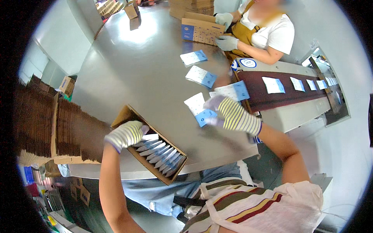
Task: The person packs small pouches into cardboard boxes by hand on a manufacturing table.
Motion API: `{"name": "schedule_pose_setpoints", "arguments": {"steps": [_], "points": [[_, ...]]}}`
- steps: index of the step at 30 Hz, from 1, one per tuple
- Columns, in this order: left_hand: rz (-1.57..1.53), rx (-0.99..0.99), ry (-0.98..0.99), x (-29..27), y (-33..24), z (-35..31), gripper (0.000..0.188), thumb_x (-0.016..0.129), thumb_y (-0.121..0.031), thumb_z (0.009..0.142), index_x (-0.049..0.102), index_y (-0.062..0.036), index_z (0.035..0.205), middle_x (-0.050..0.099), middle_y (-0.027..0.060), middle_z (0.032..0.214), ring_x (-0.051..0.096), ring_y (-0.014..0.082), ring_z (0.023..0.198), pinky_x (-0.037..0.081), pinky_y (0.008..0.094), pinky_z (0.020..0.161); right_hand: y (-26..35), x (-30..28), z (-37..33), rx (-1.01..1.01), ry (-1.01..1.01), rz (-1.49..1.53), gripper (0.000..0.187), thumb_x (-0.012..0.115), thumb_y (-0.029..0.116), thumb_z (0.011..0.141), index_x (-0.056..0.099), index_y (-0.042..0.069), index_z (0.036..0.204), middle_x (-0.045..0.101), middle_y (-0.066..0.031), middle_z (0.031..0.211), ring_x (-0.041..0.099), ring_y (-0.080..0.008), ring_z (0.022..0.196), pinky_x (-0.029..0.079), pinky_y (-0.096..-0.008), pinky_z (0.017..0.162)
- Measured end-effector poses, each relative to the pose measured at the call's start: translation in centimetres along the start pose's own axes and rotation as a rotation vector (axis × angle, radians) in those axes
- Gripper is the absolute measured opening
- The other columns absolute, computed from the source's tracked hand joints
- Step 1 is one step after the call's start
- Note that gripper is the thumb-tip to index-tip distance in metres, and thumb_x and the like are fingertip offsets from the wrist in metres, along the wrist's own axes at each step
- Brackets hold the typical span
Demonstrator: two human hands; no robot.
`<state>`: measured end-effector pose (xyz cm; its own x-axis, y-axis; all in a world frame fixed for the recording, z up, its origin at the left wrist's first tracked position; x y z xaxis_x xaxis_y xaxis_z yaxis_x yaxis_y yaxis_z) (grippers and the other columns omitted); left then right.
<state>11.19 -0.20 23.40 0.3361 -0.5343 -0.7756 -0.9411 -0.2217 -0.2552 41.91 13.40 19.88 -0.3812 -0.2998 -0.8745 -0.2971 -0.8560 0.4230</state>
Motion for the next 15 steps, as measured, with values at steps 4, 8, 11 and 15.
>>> {"name": "schedule_pose_setpoints", "arguments": {"steps": [4, 8, 11, 15], "points": [[0.254, 0.049, -0.289, 2.6, -2.5, -3.9, 0.035, 0.043, -0.029, 0.089, 0.063, -0.0022, 0.08, 0.064, 0.02, 0.078, 0.062, 0.0366, 0.079, 0.048, 0.0463, 0.074, -6.0, -4.6, 1.5, 0.05, 0.009, -0.072, 0.031, 0.063, 0.025, 0.082, 0.06, 0.006, 0.105, 0.061, -0.0155, 0.1, 0.058, -0.0311, 0.094, 0.045, -0.0388, 0.086], [0.324, 0.007, -0.349, 4.2, -3.1, -2.8, 0.032, 0.047, -0.032, 0.088, 0.063, -0.0045, 0.086, 0.065, 0.0161, 0.082, 0.062, 0.0317, 0.081, 0.047, 0.043, 0.075, -10.9, -7.4, 1.3, 0.19, 0.063, -0.19, 0.033, 0.059, 0.029, 0.084, 0.06, 0.002, 0.103, 0.064, -0.0188, 0.098, 0.06, -0.0342, 0.093, 0.046, -0.0399, 0.084], [0.285, 0.102, -0.485, 5.5, -1.6, -2.5, 0.031, 0.048, -0.031, 0.087, 0.062, -0.0043, 0.086, 0.062, 0.0166, 0.076, 0.061, 0.034, 0.075, 0.047, 0.0446, 0.07, -14.6, -7.6, 2.0, 0.223, 0.277, -0.216, 0.033, 0.064, 0.014, 0.076, 0.06, 0.0, 0.106, 0.064, -0.0189, 0.099, 0.06, -0.0334, 0.094, 0.048, -0.0383, 0.083], [0.288, 0.059, -0.446, 5.3, -1.6, -3.5, 0.029, 0.049, -0.03, 0.086, 0.062, -0.004, 0.091, 0.063, 0.0176, 0.078, 0.061, 0.0341, 0.078, 0.048, 0.0443, 0.07, -16.8, -6.0, 5.1, 0.303, 0.638, -0.218, 0.056, 0.069, 0.001, 0.064, 0.053, 0.003, 0.118, 0.061, -0.0156, 0.108, 0.056, -0.0299, 0.105, 0.045, -0.0345, 0.09]]}}
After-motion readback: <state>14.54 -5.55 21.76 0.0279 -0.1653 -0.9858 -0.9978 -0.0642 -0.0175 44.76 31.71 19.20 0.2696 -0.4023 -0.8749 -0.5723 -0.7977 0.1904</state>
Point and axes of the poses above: each hand's wrist, its own z-axis towards the middle knuckle, its own x-axis out of the palm, y = z × x, the point moved 1 cm from there along z, towards the middle knuckle
